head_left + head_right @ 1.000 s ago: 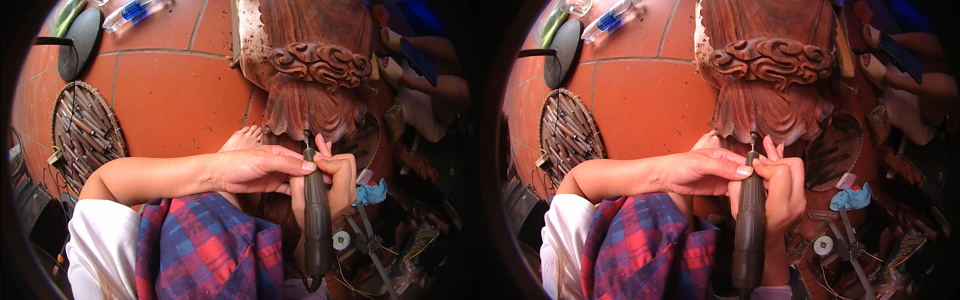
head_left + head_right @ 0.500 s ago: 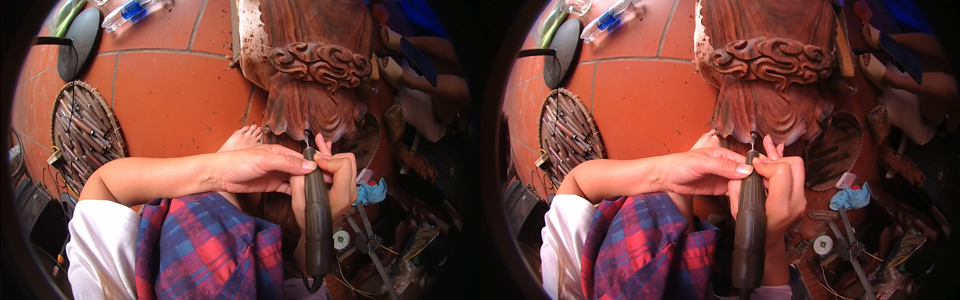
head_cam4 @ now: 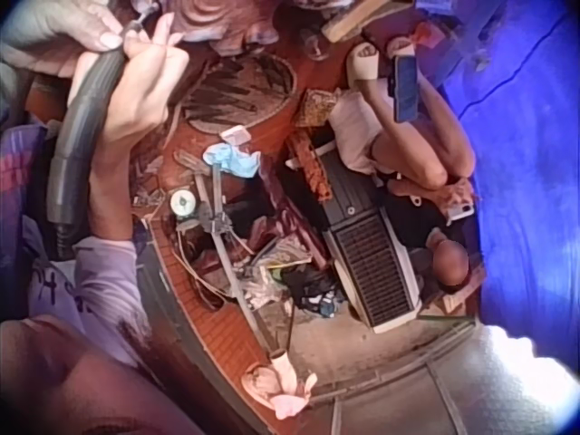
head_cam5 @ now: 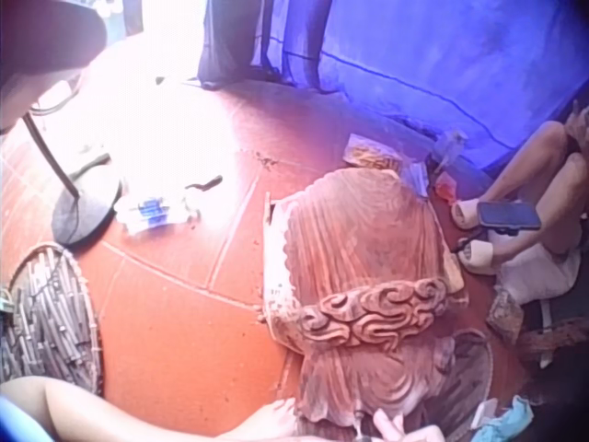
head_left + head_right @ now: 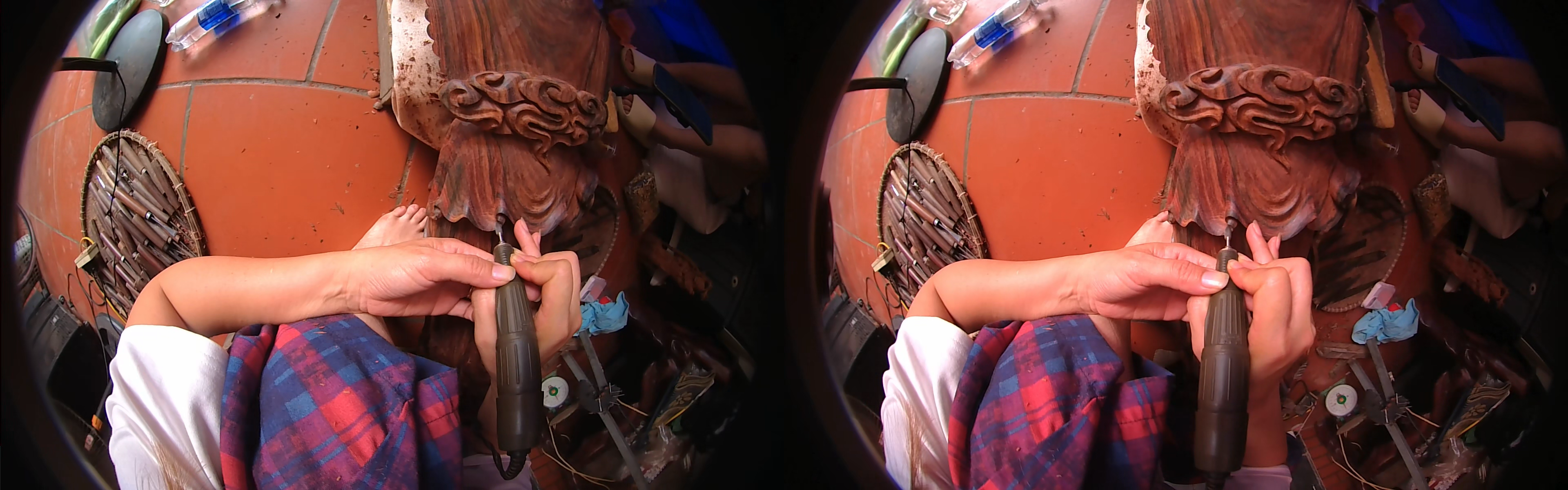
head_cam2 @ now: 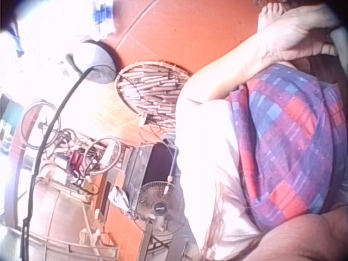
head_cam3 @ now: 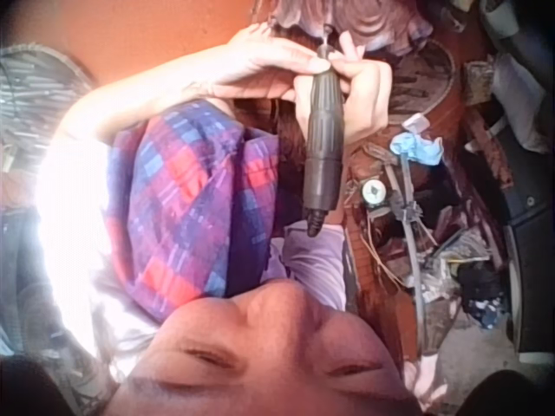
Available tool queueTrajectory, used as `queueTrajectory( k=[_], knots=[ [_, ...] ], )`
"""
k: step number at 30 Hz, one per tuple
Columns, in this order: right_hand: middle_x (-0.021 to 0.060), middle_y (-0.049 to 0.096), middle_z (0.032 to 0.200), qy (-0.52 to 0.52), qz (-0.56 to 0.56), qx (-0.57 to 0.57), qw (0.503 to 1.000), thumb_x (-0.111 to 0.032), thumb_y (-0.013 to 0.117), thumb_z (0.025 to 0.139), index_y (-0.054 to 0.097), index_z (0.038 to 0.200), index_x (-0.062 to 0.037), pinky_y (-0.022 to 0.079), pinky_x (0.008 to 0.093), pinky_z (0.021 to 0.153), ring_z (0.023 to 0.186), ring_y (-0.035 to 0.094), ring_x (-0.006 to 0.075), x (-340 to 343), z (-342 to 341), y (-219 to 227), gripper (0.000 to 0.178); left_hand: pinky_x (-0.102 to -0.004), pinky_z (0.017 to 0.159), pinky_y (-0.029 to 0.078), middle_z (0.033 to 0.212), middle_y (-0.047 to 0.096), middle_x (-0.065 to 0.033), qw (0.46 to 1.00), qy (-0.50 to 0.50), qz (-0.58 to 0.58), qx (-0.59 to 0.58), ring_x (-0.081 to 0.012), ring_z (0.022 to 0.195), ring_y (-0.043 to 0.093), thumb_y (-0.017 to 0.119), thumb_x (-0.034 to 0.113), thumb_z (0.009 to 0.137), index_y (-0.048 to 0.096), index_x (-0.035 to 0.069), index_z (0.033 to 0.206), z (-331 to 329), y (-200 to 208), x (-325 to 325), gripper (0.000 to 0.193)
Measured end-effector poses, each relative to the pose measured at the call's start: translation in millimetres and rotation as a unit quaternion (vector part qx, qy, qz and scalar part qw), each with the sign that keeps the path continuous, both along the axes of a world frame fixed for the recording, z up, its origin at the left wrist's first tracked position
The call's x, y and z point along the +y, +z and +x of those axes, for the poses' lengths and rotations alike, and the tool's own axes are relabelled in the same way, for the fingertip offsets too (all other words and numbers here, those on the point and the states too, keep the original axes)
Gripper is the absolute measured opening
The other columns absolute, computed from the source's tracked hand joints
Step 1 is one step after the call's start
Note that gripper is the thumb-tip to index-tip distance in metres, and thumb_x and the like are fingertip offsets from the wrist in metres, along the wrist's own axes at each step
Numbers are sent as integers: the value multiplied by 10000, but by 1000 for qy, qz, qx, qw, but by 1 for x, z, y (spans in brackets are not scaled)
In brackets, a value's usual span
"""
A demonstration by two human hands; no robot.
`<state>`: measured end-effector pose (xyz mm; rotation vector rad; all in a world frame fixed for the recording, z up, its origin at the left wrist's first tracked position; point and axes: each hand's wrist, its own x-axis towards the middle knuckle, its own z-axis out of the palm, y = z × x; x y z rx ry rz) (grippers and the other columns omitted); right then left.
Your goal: The person carves a wooden sculpture using a rotary power tool and a chisel. They switch between tools to refine the details of the wood piece and wipe away debris with their hands.
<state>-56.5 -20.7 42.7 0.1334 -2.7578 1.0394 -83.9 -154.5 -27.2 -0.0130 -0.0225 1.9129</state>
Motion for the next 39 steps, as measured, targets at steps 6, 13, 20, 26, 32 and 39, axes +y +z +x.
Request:
queueTrajectory(
  k=[6,13,20,26,32,39],
  knots=[
    [142,510,778,1,-1,-4,1000,-45,682,703,534,787,16,535,479,853,870,671,380,1,0,0,181,-262,1007,393,1250,574,-63,1000,2,1,-1,-112,1155,517,516,276,971,537,-2,1263,0,1,0,403],
    [142,511,776,2,6,-2,1000,-51,689,704,538,790,15,536,472,853,873,671,376,0,-1,1,186,-263,1005,395,1253,574,-65,1000,6,3,-1,-113,1153,519,512,272,973,536,-2,1265,0,0,1,401],
    [138,514,766,-1,-3,-1,1000,-64,692,708,547,784,16,528,487,862,868,672,378,0,0,-1,182,-258,995,401,1236,583,-60,1000,7,-2,-5,-106,1131,530,519,267,970,539,-3,1259,0,-1,-1,396],
    [136,476,794,43,9,6,999,-11,679,691,483,823,9,477,579,923,811,618,311,5,6,-3,238,-252,931,428,1138,627,-26,999,-25,-30,-13,-88,1054,562,566,253,949,602,25,1151,6,-3,-1,306],
    [106,484,797,29,19,125,992,-206,718,817,519,837,-23,422,652,935,945,634,468,5,23,-13,271,-231,897,429,1026,663,-1,995,-74,-42,43,-71,990,581,591,220,935,643,35,1073,6,4,1,236],
    [130,433,924,2,-1,125,992,-248,742,791,459,978,-13,359,647,1004,1019,576,501,8,50,-25,413,-223,888,429,1041,653,2,975,-118,-57,181,-58,992,557,553,200,960,626,21,1117,3,2,3,249]
  ],
)
